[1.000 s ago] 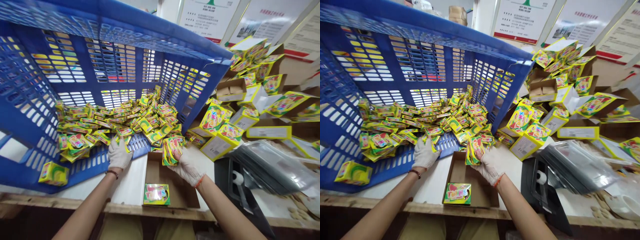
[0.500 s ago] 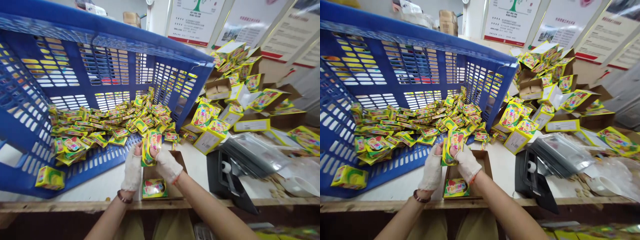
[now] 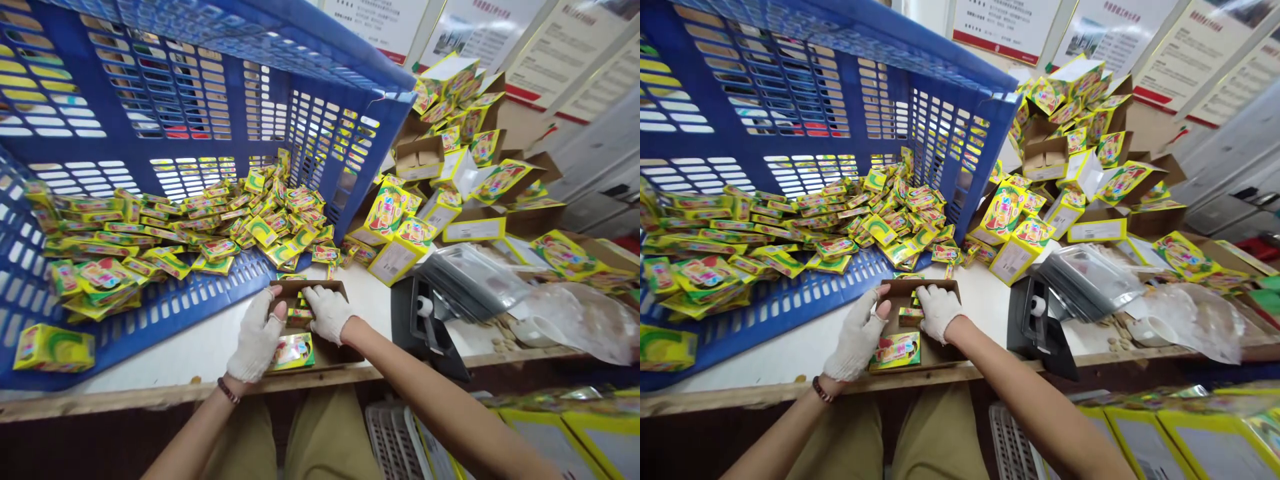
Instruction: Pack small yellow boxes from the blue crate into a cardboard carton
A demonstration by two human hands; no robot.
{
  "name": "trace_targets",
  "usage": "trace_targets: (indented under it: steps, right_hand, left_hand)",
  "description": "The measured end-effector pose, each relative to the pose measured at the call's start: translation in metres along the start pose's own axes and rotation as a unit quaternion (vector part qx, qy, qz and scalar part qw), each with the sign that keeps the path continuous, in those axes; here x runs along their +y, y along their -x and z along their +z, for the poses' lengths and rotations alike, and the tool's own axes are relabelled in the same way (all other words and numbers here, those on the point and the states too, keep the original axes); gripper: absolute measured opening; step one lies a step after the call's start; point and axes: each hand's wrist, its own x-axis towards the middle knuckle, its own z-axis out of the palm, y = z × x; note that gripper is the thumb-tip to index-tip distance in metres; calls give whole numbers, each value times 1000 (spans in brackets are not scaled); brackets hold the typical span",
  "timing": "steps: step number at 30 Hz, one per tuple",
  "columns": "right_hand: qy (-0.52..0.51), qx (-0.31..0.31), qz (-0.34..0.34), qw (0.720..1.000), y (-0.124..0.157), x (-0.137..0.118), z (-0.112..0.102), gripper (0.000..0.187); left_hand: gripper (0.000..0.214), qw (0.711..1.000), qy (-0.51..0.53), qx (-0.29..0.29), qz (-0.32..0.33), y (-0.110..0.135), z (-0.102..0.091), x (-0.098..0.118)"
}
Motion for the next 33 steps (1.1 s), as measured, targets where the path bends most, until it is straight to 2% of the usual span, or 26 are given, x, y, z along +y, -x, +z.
trace_targets:
  steps: [2, 4, 5, 7, 9, 10, 11, 13, 16, 18, 20, 22, 24, 26, 28, 30, 32, 33]
  right_hand:
    - [-36, 15, 11, 999, -1, 4, -2, 57]
    - [-167, 45, 5, 985, 2, 8, -8, 50]
    - [-265, 67, -5, 962, 4, 10, -11, 51]
    - [-451, 99, -34, 886, 12, 10, -15, 57]
    - [-561, 104, -58, 819, 23, 5, -13, 61]
    - [-583, 94, -62, 804, 29, 1, -10, 63]
    - [-591, 77, -60, 801, 35, -3, -7, 65]
    - [-575, 30, -46, 816, 46, -12, 1, 71]
    - [-528, -24, -45, 848, 56, -25, 9, 81]
    - [-499, -46, -44, 864, 58, -28, 8, 80]
    - [-472, -50, -30, 880, 58, -24, 0, 73]
    - [-470, -22, -34, 882, 53, -13, -13, 71]
    - [-492, 24, -77, 867, 42, 3, -29, 75]
    - [-488, 35, -126, 863, 24, 20, -40, 75]
    - [-452, -3, -151, 879, 2, 31, -42, 68]
    - [-413, -66, -152, 896, -20, 33, -35, 55]
    - [-381, -133, -148, 903, -38, 27, -20, 38]
    - [-371, -156, -147, 903, -43, 22, -11, 28]
  left_hand:
    - [45, 1000, -6, 7, 5, -2, -4, 2]
    - [47, 1000, 4, 18, 8, -5, -9, 8]
    - [49, 999, 26, 17, 9, -6, -10, 12]
    - [59, 994, 109, 2, 5, -6, -12, 22]
    - [69, 978, 205, -25, -15, 1, -12, 31]
    - [71, 969, 242, -35, -35, 7, -11, 35]
    - [73, 961, 267, -40, -61, 14, -9, 38]
    - [76, 950, 287, -33, -120, 29, -3, 43]
    - [85, 947, 258, -4, -190, 46, 9, 44]
    - [85, 953, 222, 0, -205, 49, 13, 42]
    - [77, 961, 201, 2, -192, 47, 10, 39]
    - [65, 974, 176, 21, -142, 43, -1, 36]
    - [50, 992, 111, 34, -58, 41, -15, 35]
    - [34, 999, 10, 9, 43, 42, -27, 35]
    - [26, 983, -104, -53, 139, 48, -30, 34]
    - [17, 953, -193, -100, 213, 56, -27, 30]
    - [9, 934, -222, -107, 257, 66, -21, 21]
    - [11, 936, -210, -91, 267, 70, -19, 15]
